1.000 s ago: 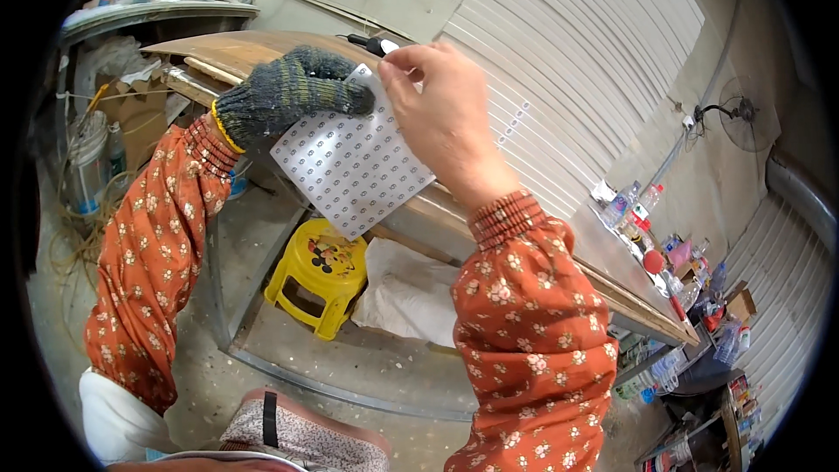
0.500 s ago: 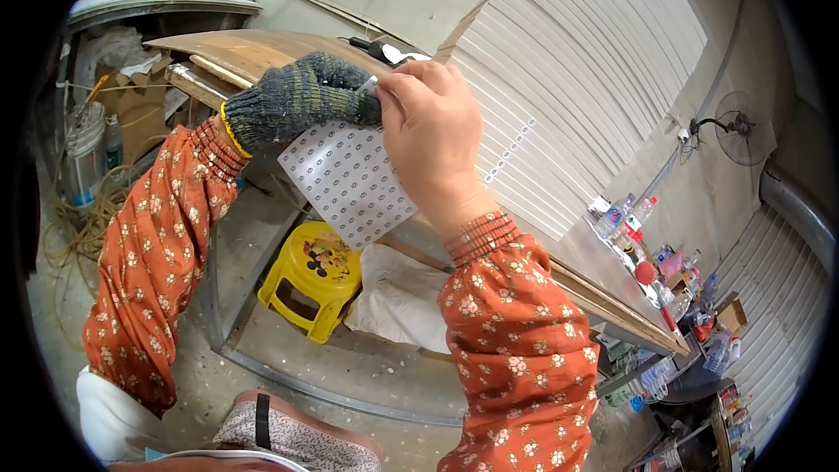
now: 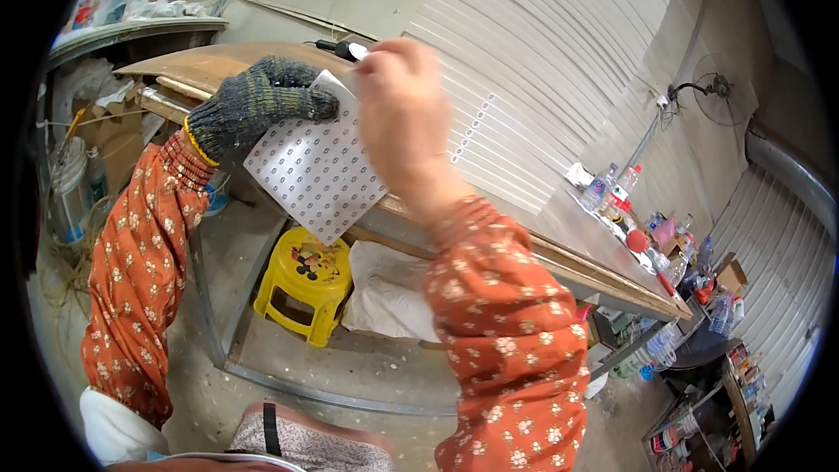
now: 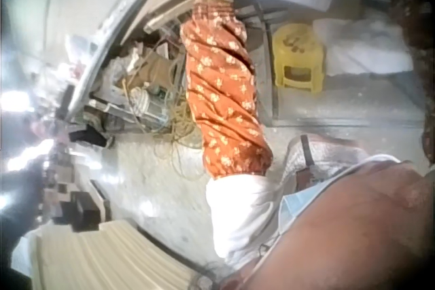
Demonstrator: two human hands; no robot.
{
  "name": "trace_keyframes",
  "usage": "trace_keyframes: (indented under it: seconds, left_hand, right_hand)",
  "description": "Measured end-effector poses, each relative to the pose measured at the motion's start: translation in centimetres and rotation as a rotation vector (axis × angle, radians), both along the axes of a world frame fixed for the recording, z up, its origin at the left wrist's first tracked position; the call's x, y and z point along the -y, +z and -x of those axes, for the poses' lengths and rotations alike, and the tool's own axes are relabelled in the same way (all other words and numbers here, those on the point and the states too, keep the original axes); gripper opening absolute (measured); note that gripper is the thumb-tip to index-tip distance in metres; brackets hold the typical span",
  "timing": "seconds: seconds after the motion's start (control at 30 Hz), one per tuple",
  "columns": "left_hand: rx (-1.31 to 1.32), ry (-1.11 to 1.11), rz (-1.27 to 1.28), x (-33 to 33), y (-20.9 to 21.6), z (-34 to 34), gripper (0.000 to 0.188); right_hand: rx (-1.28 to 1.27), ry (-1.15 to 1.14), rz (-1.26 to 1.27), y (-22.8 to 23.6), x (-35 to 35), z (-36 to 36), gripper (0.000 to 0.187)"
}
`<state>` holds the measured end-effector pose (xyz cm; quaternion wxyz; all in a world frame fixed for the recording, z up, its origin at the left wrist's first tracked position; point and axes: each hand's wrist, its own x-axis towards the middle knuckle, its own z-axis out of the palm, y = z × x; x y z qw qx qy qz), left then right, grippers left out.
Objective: The person peels stickers from a sheet and applies them onto a stack of panels. The person then places the sticker sheet on a workbench and moves a bottle and tools.
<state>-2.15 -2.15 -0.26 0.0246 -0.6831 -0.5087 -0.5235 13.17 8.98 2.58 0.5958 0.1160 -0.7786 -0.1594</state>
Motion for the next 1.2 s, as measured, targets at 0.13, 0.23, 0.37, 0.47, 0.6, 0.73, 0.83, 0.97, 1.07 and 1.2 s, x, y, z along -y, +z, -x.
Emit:
trace_keyframes:
  seconds: [0.13, 0.23, 0.37, 0.47, 0.6, 0.73, 0.83, 0.97, 1.07, 1.2]
  left_hand:
    - [0.024, -0.012, 0.000, 0.4, -0.5, 0.5, 0.027]
    - [0.036, -0.021, 0.007, 0.1, -1.1, 0.8, 0.027]
    - [0.031, -0.001, 0.022, 1.2, -0.8, 0.7, 0.027]
    - [0.038, -0.007, 0.030, 1.0, -1.0, 0.6, 0.027]
    - [0.046, -0.029, 0.033, 0.5, -1.1, 1.0, 0.027]
    - [0.047, -0.021, 0.038, 1.0, -1.1, 1.0, 0.027]
    - [0.050, -0.016, 0.042, 1.1, -1.2, 1.0, 0.027]
    - [0.051, -0.025, 0.044, 1.0, -1.2, 0.9, 0.027]
    - [0.049, -0.027, 0.046, 1.2, -1.1, 1.1, 0.027]
    - [0.058, -0.031, 0.046, 0.8, -1.4, 1.4, 0.027]
  right_hand:
    - [-0.041, -0.182, 0.164, 2.9, -4.6, -4.8, 0.004]
    - [-0.035, -0.319, 0.208, 4.2, -7.3, -7.6, 0.007]
    - [0.038, -0.403, 0.298, 4.7, -8.5, -8.5, 0.009]
    - [0.069, -0.415, 0.305, 4.6, -8.9, -8.5, 0.010]
    - [0.105, -0.430, 0.331, 4.7, -9.4, -8.3, 0.010]
    - [0.099, -0.410, 0.351, 4.8, -9.2, -7.7, 0.010]
    - [0.100, -0.409, 0.348, 4.8, -9.1, -7.4, 0.010]
    - [0.078, -0.418, 0.336, 4.8, -9.3, -7.4, 0.010]
    - [0.072, -0.429, 0.329, 4.8, -9.2, -7.3, 0.010]
    - [0.082, -0.459, 0.321, 4.8, -9.5, -7.2, 0.011]
